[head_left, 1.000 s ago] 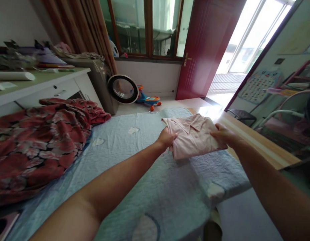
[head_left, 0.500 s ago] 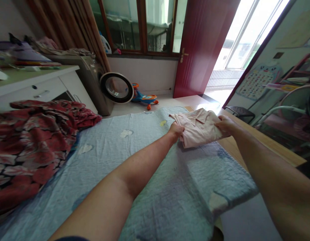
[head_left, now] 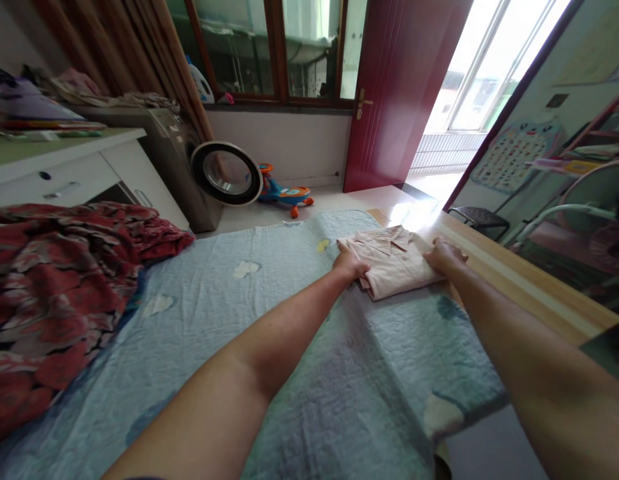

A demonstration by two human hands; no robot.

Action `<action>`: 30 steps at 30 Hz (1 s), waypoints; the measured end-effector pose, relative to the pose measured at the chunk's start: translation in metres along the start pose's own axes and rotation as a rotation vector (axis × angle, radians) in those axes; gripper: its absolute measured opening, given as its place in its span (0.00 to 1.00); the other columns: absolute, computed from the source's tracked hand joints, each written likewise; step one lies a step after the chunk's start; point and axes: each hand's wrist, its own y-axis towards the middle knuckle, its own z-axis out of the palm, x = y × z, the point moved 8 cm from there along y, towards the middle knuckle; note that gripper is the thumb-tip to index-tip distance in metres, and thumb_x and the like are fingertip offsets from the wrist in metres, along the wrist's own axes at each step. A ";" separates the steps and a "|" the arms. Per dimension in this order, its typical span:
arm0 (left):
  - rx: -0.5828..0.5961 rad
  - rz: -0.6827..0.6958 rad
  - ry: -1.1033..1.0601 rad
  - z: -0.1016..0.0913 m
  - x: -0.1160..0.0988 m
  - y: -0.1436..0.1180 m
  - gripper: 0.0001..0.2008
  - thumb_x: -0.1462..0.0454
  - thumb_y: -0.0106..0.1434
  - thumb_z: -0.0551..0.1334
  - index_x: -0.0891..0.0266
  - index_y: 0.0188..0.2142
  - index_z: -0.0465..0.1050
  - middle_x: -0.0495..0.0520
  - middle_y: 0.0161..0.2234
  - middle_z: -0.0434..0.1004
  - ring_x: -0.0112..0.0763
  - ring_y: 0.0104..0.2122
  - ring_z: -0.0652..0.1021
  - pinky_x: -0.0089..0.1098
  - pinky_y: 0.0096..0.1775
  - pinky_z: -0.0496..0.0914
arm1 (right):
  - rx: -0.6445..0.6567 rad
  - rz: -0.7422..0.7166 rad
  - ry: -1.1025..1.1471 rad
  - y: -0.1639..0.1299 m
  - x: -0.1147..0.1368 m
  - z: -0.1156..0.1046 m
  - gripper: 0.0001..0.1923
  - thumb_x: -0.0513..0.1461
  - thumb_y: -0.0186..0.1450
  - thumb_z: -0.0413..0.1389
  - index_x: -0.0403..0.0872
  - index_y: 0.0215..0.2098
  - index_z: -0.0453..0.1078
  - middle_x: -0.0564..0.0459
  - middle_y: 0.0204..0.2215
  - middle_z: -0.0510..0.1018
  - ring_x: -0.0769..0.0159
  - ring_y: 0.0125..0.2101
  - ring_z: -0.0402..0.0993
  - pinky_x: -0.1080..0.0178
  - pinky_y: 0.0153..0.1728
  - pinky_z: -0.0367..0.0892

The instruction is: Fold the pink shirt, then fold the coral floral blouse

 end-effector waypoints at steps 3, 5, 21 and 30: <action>-0.156 0.166 0.354 -0.010 -0.025 -0.012 0.51 0.62 0.51 0.72 0.69 0.68 0.47 0.75 0.66 0.55 0.59 0.64 0.60 0.51 0.63 0.56 | -0.117 -0.054 -0.089 -0.014 0.023 -0.006 0.28 0.42 0.61 0.56 0.38 0.58 0.65 0.29 0.56 0.68 0.40 0.56 0.63 0.40 0.54 0.57; -0.147 0.391 0.493 0.001 -0.045 -0.021 0.41 0.58 0.59 0.65 0.64 0.68 0.51 0.67 0.70 0.48 0.55 0.68 0.51 0.54 0.66 0.44 | -0.088 -0.206 -0.021 -0.027 0.048 0.000 0.28 0.44 0.66 0.52 0.44 0.62 0.62 0.35 0.62 0.64 0.43 0.60 0.59 0.37 0.58 0.52; 0.301 0.437 0.798 0.050 -0.010 -0.031 0.38 0.42 0.67 0.46 0.56 0.71 0.46 0.57 0.72 0.39 0.46 0.71 0.44 0.52 0.67 0.42 | 0.250 -0.304 -0.170 -0.062 0.073 0.044 0.36 0.59 0.70 0.36 0.57 0.71 0.49 0.51 0.71 0.51 0.46 0.67 0.49 0.36 0.62 0.48; 0.378 0.550 0.637 0.027 0.017 -0.119 0.39 0.44 0.68 0.50 0.56 0.71 0.42 0.61 0.72 0.39 0.46 0.70 0.46 0.53 0.66 0.47 | 0.266 -0.281 -0.164 -0.060 0.074 0.046 0.37 0.59 0.69 0.37 0.54 0.71 0.49 0.49 0.71 0.51 0.46 0.68 0.47 0.36 0.62 0.47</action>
